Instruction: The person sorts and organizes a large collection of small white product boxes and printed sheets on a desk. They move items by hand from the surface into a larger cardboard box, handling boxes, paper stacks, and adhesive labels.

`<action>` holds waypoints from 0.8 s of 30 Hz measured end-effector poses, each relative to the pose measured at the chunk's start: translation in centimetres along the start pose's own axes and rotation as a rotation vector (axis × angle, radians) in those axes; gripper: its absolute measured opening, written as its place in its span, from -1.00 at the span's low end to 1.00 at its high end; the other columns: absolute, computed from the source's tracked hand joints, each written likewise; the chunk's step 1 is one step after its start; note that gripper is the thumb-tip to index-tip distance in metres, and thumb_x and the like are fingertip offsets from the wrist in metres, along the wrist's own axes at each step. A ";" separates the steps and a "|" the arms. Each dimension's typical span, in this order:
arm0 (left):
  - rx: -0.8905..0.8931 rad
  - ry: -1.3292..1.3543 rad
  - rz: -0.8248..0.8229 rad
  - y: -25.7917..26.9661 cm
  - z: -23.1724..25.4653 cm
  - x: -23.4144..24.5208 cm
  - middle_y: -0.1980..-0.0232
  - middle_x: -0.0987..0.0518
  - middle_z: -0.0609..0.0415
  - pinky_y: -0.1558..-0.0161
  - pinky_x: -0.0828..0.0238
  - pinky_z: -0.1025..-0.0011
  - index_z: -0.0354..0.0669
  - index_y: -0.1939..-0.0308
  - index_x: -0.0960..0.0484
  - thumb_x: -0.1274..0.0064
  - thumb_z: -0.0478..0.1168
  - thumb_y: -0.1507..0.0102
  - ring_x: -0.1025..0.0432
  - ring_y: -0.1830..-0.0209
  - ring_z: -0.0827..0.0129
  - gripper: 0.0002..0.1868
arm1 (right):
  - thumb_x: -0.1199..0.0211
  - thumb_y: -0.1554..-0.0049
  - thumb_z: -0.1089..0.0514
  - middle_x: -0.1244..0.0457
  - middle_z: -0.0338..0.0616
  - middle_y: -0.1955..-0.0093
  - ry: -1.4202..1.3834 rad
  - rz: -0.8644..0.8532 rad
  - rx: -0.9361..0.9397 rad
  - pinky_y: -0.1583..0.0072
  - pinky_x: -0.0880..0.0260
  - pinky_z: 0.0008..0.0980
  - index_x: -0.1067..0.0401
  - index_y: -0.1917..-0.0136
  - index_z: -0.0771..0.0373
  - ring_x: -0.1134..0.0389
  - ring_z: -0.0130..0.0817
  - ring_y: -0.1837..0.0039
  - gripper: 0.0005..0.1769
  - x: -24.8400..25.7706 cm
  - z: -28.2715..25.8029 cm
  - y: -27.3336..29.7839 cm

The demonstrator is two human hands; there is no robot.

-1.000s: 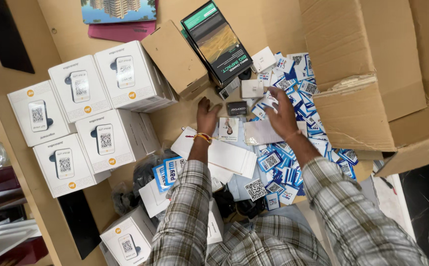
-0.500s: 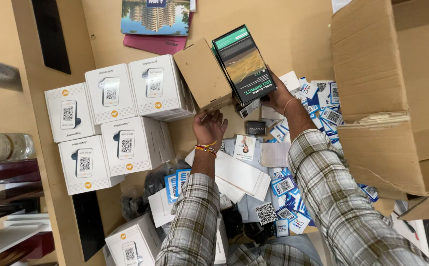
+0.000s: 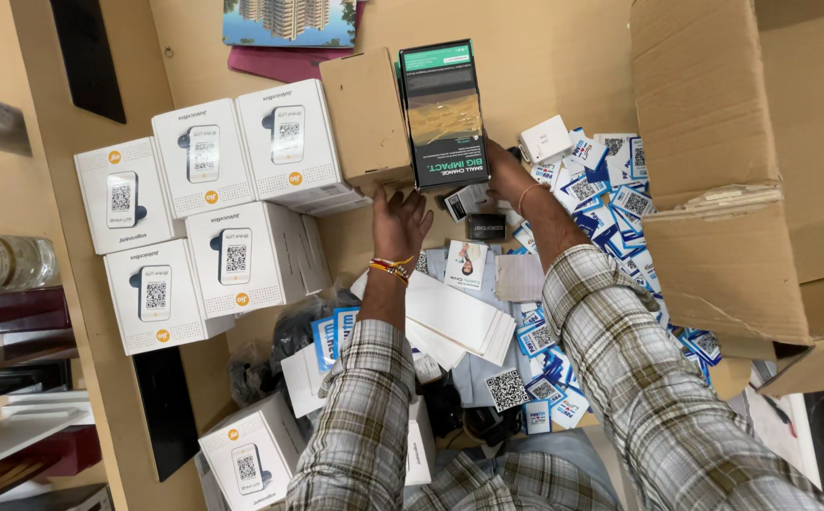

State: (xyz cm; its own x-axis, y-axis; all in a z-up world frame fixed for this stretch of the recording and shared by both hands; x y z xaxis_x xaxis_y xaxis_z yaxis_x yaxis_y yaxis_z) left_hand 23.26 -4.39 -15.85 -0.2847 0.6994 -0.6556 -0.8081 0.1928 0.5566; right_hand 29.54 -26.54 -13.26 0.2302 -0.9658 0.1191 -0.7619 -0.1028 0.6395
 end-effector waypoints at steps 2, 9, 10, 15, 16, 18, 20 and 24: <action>0.009 0.029 0.023 -0.4 -0.6 -0.7 -0.65 0.04 -0.34 -0.52 0.05 0.08 -0.25 -0.60 0.29 0.30 0.49 -0.24 0.05 -0.64 -0.08 0.16 | 0.19 -0.27 -0.31 -0.28 -0.13 -0.33 -0.026 0.106 0.054 -0.18 -0.39 -0.07 -0.29 -0.44 0.08 -0.27 -0.18 -0.29 -0.34 -0.4 -0.2 0.9; 0.045 0.331 -0.157 2.4 -0.2 -5.8 -0.57 -0.02 -0.58 -0.51 -0.02 0.07 -0.67 -0.52 0.13 0.33 0.52 -0.27 -0.04 -0.58 -0.19 0.25 | 0.17 -0.30 -0.32 -0.32 -0.16 -0.13 -0.567 0.186 -0.039 -0.08 -0.49 -0.21 -0.35 -0.26 0.14 -0.38 -0.26 -0.09 -0.40 -2.2 0.7 4.1; 0.058 0.342 -0.126 2.2 0.0 -6.2 -0.56 -0.02 -0.59 -0.51 -0.04 0.06 -0.71 -0.50 0.13 0.34 0.53 -0.27 -0.04 -0.58 -0.20 0.27 | 0.16 -0.30 -0.31 -0.35 -0.13 -0.10 -0.631 0.133 -0.040 -0.08 -0.48 -0.23 -0.38 -0.23 0.15 -0.42 -0.25 -0.06 -0.41 -2.3 0.8 4.2; 0.049 0.354 -0.078 1.6 -0.1 -6.4 -0.55 -0.05 -0.59 -0.51 -0.08 0.09 -0.77 -0.48 0.15 0.34 0.53 -0.29 -0.07 -0.57 -0.18 0.28 | 0.02 -0.31 -0.24 -0.36 -0.12 -0.13 -0.619 0.086 0.057 -0.13 -0.46 -0.25 -0.41 -0.22 0.26 -0.43 -0.29 -0.11 -0.45 -2.3 0.4 3.2; 0.043 0.351 -0.108 1.5 -0.1 -6.4 -0.55 -0.05 -0.60 -0.50 -0.10 0.10 -0.75 -0.49 0.15 0.33 0.52 -0.29 -0.08 -0.57 -0.19 0.27 | 0.00 -0.30 -0.23 -0.36 -0.13 -0.12 -0.633 0.075 0.060 -0.12 -0.45 -0.25 -0.41 -0.22 0.26 -0.44 -0.29 -0.12 -0.46 -2.2 0.4 3.4; 0.034 0.352 -0.158 1.9 -0.3 -6.2 -0.55 -0.05 -0.61 -0.49 -0.12 0.11 -0.72 -0.50 0.14 0.31 0.50 -0.29 -0.08 -0.56 -0.20 0.25 | -0.01 -0.30 -0.22 -0.33 -0.19 -0.16 -0.618 0.123 0.052 -0.13 -0.47 -0.28 -0.40 -0.22 0.20 -0.45 -0.30 -0.15 -0.50 -1.9 0.8 4.0; 0.052 0.168 -0.026 3.6 -0.7 -5.4 -0.54 -0.11 -0.54 -0.46 -0.19 0.14 -0.53 -0.52 0.16 0.30 0.45 -0.30 -0.14 -0.55 -0.15 0.14 | -0.04 -0.29 -0.19 -0.32 -0.17 -0.18 -0.548 0.184 0.063 -0.13 -0.50 -0.30 -0.40 -0.21 0.19 -0.45 -0.30 -0.14 -0.54 -1.9 1.8 5.1; -0.058 -0.391 0.038 11.8 0.5 -3.0 -0.38 -0.42 -0.36 -0.29 -0.41 0.16 -0.37 -0.48 -0.16 0.16 0.23 -0.34 -0.37 -0.40 -0.05 -0.15 | -0.19 -0.27 -0.03 -0.42 0.13 -0.18 -0.096 0.304 0.145 -0.06 -0.48 -0.32 -0.50 -0.22 0.31 -0.48 -0.29 -0.09 -0.59 -2.3 5.7 11.7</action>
State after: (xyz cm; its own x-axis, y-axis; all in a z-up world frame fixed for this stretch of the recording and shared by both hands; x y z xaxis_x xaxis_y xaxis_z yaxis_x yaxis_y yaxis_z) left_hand 14.83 -3.87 -7.01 -0.1059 0.9167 -0.3853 -0.8320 0.1305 0.5392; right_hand 16.64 -26.90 -10.38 -0.0736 -0.9747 0.2112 -0.8663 0.1674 0.4707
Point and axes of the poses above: each hand's wrist, its own y-axis away from the middle knuckle, its own x-axis out of the back of the hand, z = x × y, the point moved 3 cm from there along -y, towards the middle knuckle
